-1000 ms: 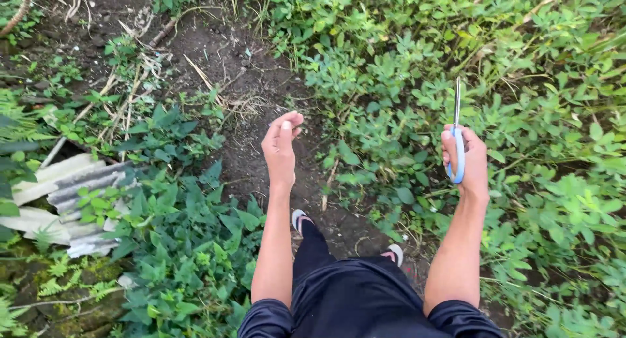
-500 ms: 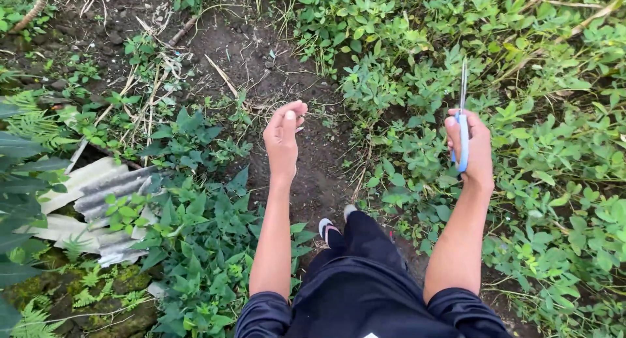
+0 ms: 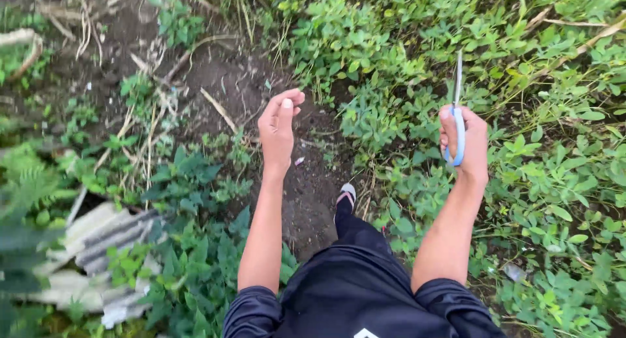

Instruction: The recorder uses a pair of scissors to prune and trim various plants in an outdoor garden area.

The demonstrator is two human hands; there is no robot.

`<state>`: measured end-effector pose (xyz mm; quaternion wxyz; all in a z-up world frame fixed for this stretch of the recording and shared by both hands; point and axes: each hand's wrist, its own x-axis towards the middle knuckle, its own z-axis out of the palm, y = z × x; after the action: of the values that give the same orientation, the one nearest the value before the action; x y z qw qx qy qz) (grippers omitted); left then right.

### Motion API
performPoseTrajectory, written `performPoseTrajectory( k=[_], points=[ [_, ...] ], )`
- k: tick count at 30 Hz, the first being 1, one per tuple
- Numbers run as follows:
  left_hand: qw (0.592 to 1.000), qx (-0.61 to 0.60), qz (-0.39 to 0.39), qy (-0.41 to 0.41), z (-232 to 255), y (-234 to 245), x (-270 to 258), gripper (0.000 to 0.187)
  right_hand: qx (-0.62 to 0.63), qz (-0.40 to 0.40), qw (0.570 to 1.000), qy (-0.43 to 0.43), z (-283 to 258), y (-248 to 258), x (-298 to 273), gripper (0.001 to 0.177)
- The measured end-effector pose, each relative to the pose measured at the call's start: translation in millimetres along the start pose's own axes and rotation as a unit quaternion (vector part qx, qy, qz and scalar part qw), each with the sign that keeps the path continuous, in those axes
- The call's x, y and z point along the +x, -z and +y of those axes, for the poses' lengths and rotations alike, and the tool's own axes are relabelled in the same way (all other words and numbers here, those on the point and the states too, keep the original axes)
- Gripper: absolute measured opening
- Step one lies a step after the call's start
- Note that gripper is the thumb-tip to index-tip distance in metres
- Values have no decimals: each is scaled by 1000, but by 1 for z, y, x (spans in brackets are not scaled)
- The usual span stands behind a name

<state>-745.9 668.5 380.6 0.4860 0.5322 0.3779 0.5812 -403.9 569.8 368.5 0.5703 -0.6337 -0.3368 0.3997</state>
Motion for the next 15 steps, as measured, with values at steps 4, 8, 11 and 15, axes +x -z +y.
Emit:
performPoseTrajectory(
  k=[4, 8, 11, 15],
  points=[
    [998, -12, -64, 10, -18, -42, 72, 28, -19, 13, 1000, 15, 8, 16, 58, 27],
    [994, -20, -100, 28, -42, -76, 121, 28, 0, 50, 999, 1, 10, 19, 89, 25],
    [989, -46, -136, 42, -70, -102, 161, 27, 2, 82, 997, -13, 19, 25, 110, 25],
    [975, -62, -195, 81, -104, -130, 198, 26, -26, 128, 990, -51, 25, 20, 117, 27]
  ],
)
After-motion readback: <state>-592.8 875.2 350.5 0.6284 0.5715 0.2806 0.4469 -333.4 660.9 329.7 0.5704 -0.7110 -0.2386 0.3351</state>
